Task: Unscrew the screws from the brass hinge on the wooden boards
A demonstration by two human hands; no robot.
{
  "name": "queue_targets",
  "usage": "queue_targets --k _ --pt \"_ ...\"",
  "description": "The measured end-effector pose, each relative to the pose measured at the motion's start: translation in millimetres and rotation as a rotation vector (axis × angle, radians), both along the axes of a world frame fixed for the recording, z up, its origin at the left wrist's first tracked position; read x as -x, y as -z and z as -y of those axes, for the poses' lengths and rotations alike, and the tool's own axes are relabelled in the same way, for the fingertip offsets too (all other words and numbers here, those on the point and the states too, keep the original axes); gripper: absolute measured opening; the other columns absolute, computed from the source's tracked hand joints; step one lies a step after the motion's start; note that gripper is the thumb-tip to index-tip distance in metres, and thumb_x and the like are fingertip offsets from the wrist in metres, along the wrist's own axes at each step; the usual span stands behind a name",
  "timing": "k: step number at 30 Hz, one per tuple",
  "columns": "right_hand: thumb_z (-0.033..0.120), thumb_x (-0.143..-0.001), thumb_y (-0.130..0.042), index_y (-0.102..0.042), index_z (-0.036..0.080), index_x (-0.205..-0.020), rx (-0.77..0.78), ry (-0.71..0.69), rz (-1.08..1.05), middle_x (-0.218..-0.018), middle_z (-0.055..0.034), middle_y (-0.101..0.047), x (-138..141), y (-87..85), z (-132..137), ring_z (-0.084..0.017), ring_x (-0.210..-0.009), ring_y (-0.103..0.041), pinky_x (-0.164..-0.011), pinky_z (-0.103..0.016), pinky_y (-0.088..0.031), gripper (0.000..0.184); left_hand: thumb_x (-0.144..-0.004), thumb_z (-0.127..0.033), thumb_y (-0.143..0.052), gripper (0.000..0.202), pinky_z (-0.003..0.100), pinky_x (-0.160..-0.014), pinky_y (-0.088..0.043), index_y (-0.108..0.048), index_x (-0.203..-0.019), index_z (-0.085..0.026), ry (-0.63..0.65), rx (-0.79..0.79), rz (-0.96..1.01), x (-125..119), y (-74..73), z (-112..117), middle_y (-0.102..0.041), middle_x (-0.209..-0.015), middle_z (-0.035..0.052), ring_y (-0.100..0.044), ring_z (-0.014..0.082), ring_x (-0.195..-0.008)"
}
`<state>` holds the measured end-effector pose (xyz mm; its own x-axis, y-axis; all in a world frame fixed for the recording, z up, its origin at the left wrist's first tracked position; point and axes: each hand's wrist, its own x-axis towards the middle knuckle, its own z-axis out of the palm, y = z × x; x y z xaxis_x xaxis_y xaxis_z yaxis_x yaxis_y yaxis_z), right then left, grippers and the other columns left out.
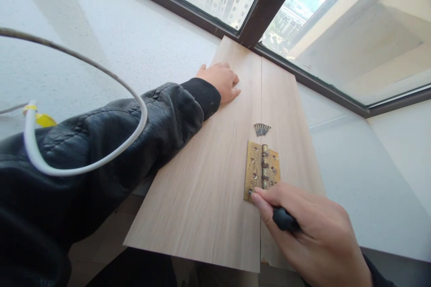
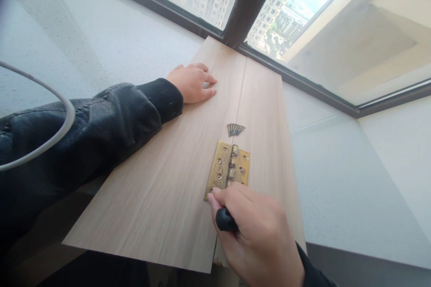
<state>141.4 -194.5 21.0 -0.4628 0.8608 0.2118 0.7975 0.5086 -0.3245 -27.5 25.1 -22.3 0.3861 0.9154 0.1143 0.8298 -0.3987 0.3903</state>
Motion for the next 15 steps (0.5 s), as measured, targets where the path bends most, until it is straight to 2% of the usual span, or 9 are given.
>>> queue_targets --k 5,9,15 --pt "0.017 -0.091 -0.057 -0.065 0.019 -0.076 -0.009 0.039 0.018 -0.063 -0.0008 -0.066 -4.9 0.4 -1.6 -0.012 -0.052 -0.063 -0.053 -0.021 -0.049 0.017 -0.089 -0.046 -0.05 0.043 0.056 -0.112 -0.024 -0.065 -0.124 -0.028 -0.005 0.003 -0.003 0.3 -0.9 1.2 -0.05 -0.143 0.0084 -0.044 0.0295 -0.131" --pt "0.015 -0.09 -0.058 -0.065 0.018 -0.077 -0.012 0.021 -0.013 -0.065 -0.0018 -0.066 -2.4 2.5 -1.0 -0.012 -0.054 -0.063 -0.051 -0.022 -0.047 0.015 -0.088 -0.046 -0.05 0.042 0.058 -0.112 -0.022 -0.066 -0.123 -0.028 -0.008 0.011 0.0 0.0 -0.9 1.6 -0.05 -0.143 0.0088 -0.044 0.03 -0.131" --pt "0.017 -0.091 -0.058 -0.065 0.018 -0.076 -0.03 0.03 0.016 -0.063 -0.0002 -0.065 -4.0 3.6 0.1 -0.01 -0.053 -0.063 -0.053 -0.021 -0.048 0.016 -0.088 -0.046 -0.051 0.042 0.056 -0.111 -0.025 -0.067 -0.122 -0.028 -0.006 0.009 0.011 -0.1 -0.5 0.7 -0.049 -0.143 0.0085 -0.045 0.0305 -0.13"
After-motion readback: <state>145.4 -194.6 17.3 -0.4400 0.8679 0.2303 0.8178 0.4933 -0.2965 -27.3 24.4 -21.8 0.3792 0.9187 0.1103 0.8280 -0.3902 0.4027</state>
